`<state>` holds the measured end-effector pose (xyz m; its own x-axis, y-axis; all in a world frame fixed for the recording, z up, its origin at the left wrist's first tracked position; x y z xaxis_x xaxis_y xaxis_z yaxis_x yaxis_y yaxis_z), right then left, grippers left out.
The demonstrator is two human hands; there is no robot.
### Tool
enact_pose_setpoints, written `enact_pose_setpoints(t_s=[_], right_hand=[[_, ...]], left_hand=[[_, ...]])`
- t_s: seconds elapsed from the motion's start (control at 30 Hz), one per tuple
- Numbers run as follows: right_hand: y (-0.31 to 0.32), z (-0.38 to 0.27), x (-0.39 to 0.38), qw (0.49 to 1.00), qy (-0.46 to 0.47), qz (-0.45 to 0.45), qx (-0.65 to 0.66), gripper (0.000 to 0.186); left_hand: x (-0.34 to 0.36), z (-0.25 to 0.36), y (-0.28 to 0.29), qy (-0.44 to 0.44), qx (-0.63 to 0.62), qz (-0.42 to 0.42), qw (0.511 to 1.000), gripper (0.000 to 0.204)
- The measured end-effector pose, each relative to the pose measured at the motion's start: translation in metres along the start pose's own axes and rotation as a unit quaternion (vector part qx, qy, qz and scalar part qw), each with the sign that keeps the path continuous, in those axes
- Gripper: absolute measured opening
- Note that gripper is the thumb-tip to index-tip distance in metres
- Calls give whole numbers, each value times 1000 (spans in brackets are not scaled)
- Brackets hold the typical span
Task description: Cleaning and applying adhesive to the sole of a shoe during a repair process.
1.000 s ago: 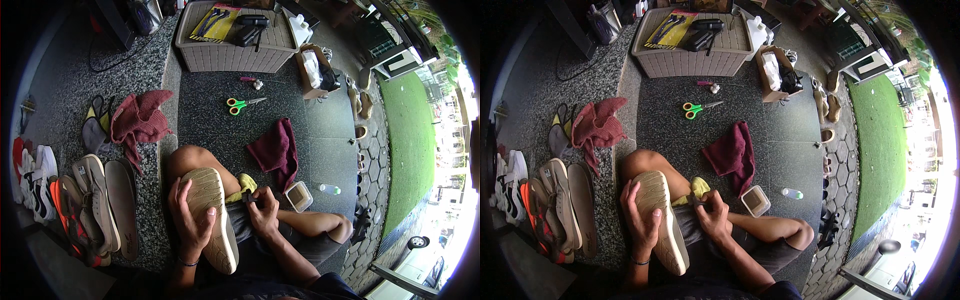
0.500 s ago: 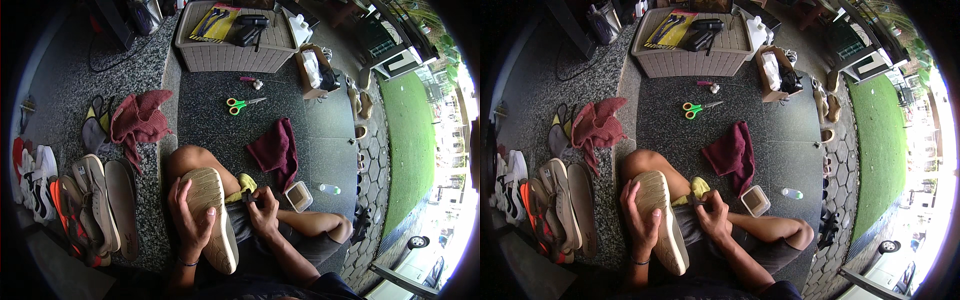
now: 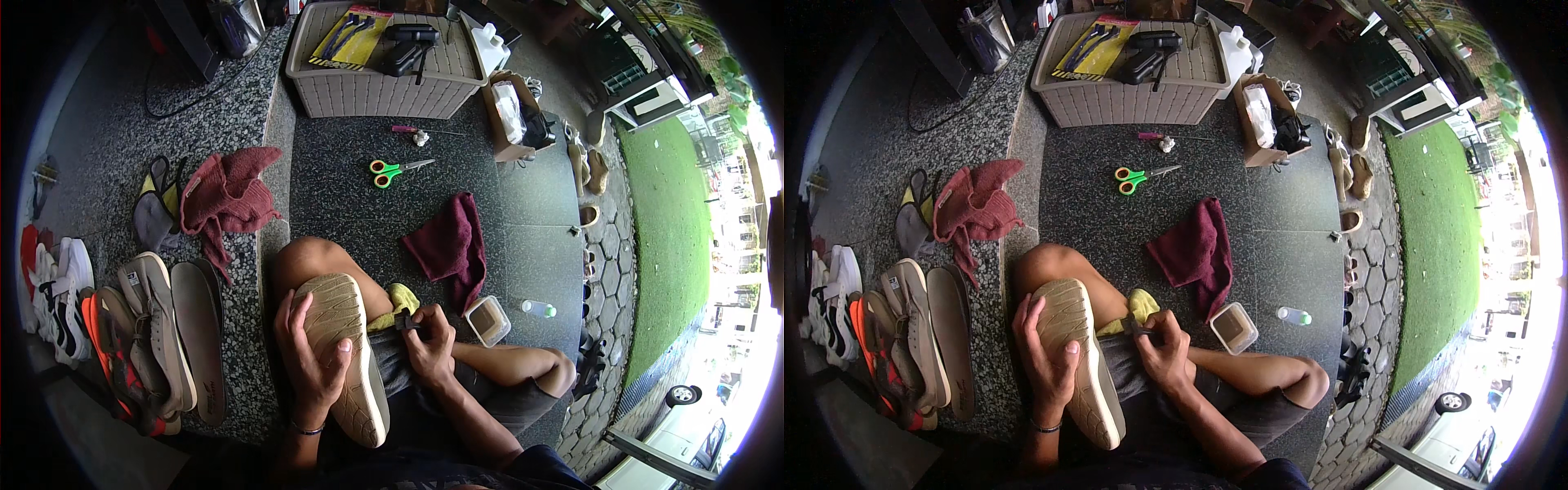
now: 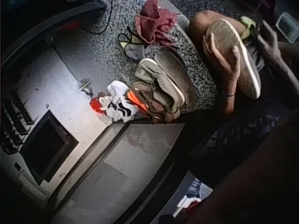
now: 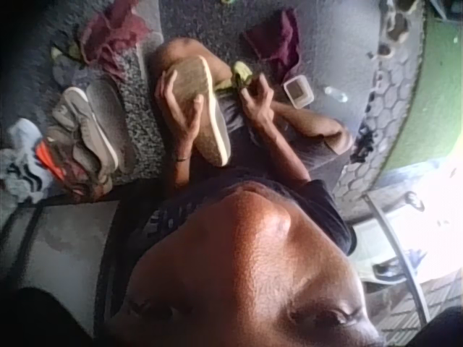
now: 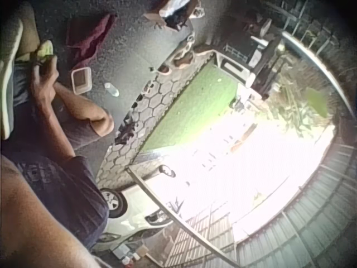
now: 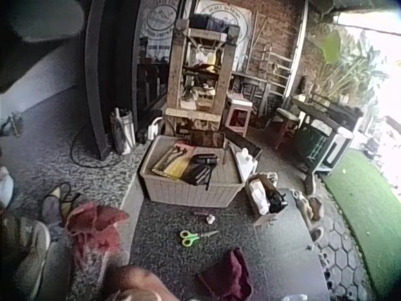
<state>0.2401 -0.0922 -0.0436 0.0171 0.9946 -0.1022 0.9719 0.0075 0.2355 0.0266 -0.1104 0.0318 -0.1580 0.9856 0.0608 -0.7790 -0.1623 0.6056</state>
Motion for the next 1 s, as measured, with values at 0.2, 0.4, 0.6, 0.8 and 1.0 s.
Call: enact_pose_setpoints(t_s=[0.2,0.4,0.6,0.8,1.0], right_hand=[[0,-6,1,1000,-1,6,-10,22],[0,-8,2,1000,1,7,-2,21],[0,-8,1,1000,-6,1,7,19],[-1,-2,0,1000,-7,-5,16,18],[0,1,0,1000,-11,-5,11,17]], left_hand=[[0,3,1,10,4,1,1000,84],[0,1,1,5,6,2,1000,81],[1,2,1,2,7,0,1000,79],[0,0,0,1,1,6,1000,79],[1,0,0,3,2,3,1000,79]])
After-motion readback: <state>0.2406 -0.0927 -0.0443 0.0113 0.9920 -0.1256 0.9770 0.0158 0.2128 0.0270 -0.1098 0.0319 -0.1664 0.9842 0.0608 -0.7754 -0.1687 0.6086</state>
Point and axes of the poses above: each hand's wrist, its own x-axis towards the middle knuckle, its own y-axis out of the back of the hand, z = x × y, the point moved 3 cm from there along x, towards the middle knuckle, and after that the axes turned 4 degrees about -z, right-handed, at the moved point
